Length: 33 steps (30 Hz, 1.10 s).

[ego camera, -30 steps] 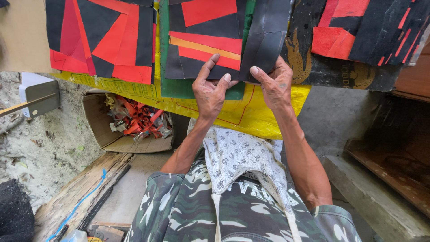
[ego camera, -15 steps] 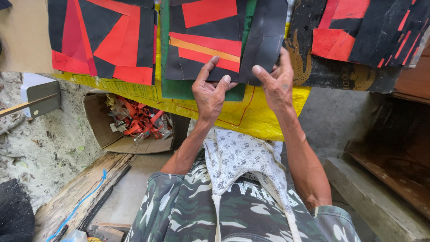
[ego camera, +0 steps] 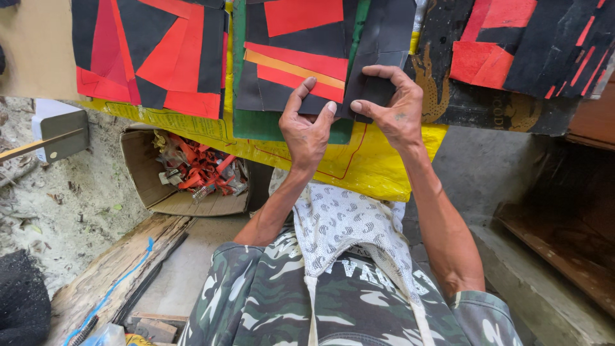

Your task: The person arranges pre-cut red, orange, and black pieces onto black backing sheets on a green board, pressing and aligning each piece to build decorative patterned panels. They place completed panels aside and continue assembling additional panels one at a time.

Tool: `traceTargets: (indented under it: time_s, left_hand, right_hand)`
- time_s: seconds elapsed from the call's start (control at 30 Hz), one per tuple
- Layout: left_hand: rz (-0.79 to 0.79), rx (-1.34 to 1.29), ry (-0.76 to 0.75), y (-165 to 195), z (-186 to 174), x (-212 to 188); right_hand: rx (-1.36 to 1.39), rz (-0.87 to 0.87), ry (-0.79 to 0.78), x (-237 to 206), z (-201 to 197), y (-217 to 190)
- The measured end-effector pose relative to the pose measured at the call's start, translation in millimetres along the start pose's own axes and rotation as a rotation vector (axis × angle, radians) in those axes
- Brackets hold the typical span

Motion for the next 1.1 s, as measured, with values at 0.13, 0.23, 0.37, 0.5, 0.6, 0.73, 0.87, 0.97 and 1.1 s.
traceTargets:
  time_s: [0.13,0.23,0.37,0.5,0.6,0.73,0.87,0.97,1.1]
  left_hand:
    - [0.030,0.054,0.001,1,-1,1]
    - [0.048,0.096,0.005,3,-2,1]
    - [0.088,0.167,0.022,8,-2,1]
    - [0.091,0.191,0.073,9,-4,1]
    - [0.086,0.194,0.094,8,-4,0]
    - [0.099,0.191,0.090,9,-4,0]
    - [0.126,0.205,0.085,11,-3,0]
    - [0.126,0.231,0.075,11,-3,1]
    - [0.120,0.244,0.070,11,-3,0]
  right_hand:
    - [0.002,0.016,0.013,-1,-1,2]
    - [-0.003,0.015,0.012,-2,0,1]
    - [-0.002,0.018,0.011,-3,2,-1]
    - [-0.004,0.007,0.017,-5,3,-3]
    - [-0.024,0.013,0.040,-7,3,-2]
    - [-0.037,0.000,0.055,-9,2,-2]
    - [-0.013,0.009,0.057,-9,2,-1]
    - [-0.001,0.019,0.055,-9,2,-2]
    - [0.015,0.037,0.057,-8,2,-2]
Point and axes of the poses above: each hand's wrist, its own x-axis towards the middle knuckle, its own z-axis out of the palm, y = z × x, the point moved 10 cm from there along x, towards the middle knuckle, and after that the axes turned 13 degrees about y, right-handed, at the moved point
